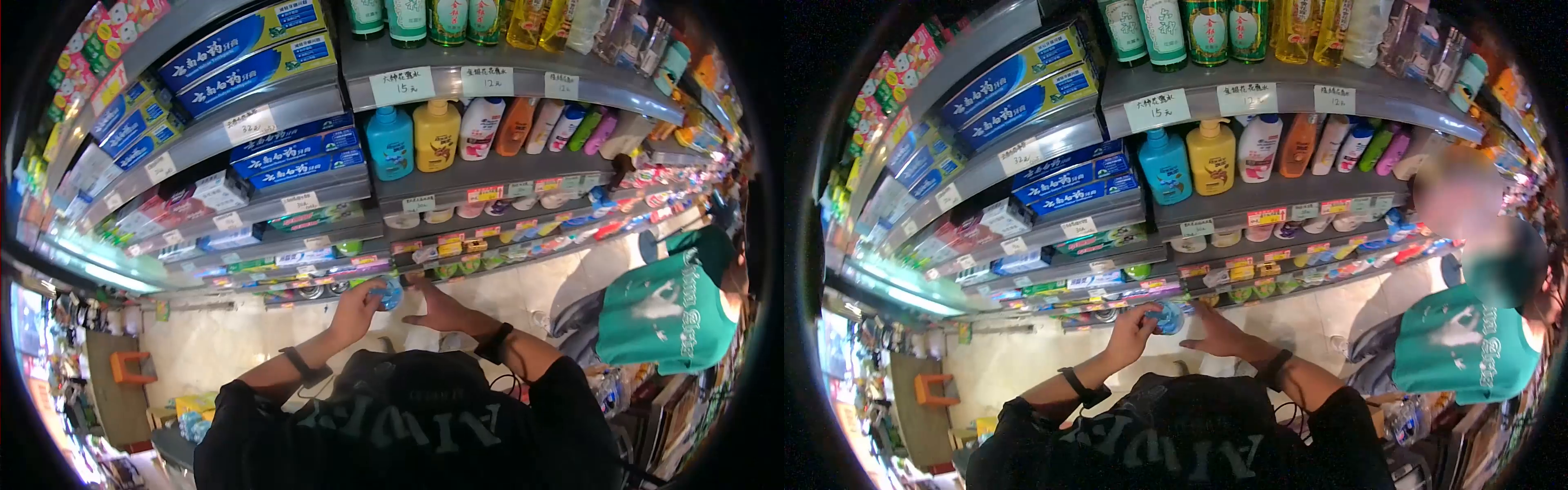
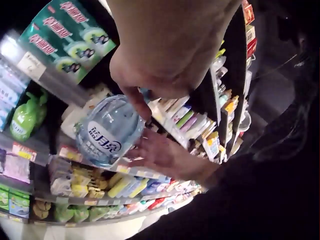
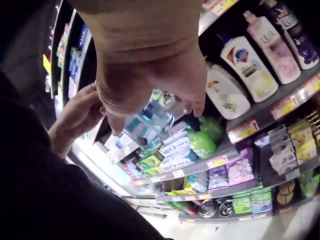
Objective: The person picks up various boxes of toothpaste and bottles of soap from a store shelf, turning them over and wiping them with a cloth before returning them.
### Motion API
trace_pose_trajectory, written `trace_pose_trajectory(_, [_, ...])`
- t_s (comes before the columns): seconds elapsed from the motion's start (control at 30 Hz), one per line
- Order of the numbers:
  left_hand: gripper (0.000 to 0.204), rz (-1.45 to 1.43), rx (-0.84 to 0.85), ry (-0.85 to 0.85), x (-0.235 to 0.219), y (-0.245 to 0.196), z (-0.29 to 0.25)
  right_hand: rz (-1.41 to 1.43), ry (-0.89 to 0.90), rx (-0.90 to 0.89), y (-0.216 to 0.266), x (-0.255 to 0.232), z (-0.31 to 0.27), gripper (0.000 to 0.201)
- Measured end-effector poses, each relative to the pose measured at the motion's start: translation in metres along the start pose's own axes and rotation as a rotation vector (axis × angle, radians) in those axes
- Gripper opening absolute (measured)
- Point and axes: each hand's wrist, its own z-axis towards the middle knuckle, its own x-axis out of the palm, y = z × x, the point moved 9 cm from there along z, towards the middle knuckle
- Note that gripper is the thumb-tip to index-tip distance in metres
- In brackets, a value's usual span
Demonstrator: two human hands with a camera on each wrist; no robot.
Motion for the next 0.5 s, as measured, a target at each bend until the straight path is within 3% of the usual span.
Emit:
trace_pose_trajectory(0.03, [0.025,-0.008,0.024,-0.004,0.000,-0.022,-0.004,-0.044,0.088,0.060,-0.002,0.003,0.003,0.109])
trace_pose_trajectory(0.13, [0.023,-0.048,0.033,-0.008,0.000,-0.085,-0.012,0.098,0.134,-0.129,0.045,-0.027,0.016,0.110])
trace_pose_trajectory(0.2, [0.021,-0.123,0.001,0.009,0.004,-0.110,-0.015,0.177,0.062,-0.204,0.062,-0.044,0.015,0.107])
trace_pose_trajectory(0.33, [0.029,-0.140,0.025,0.050,0.018,-0.161,-0.013,0.395,-0.004,-0.268,0.085,-0.068,0.005,0.101])
trace_pose_trajectory(0.43, [0.041,-0.167,0.155,-0.281,-0.002,-0.173,-0.010,0.542,0.045,-0.152,0.075,-0.073,-0.002,0.098])
trace_pose_trajectory(0.5, [0.049,-0.240,0.260,-0.410,-0.006,-0.126,-0.006,0.640,0.066,-0.058,0.063,-0.079,-0.006,0.094])
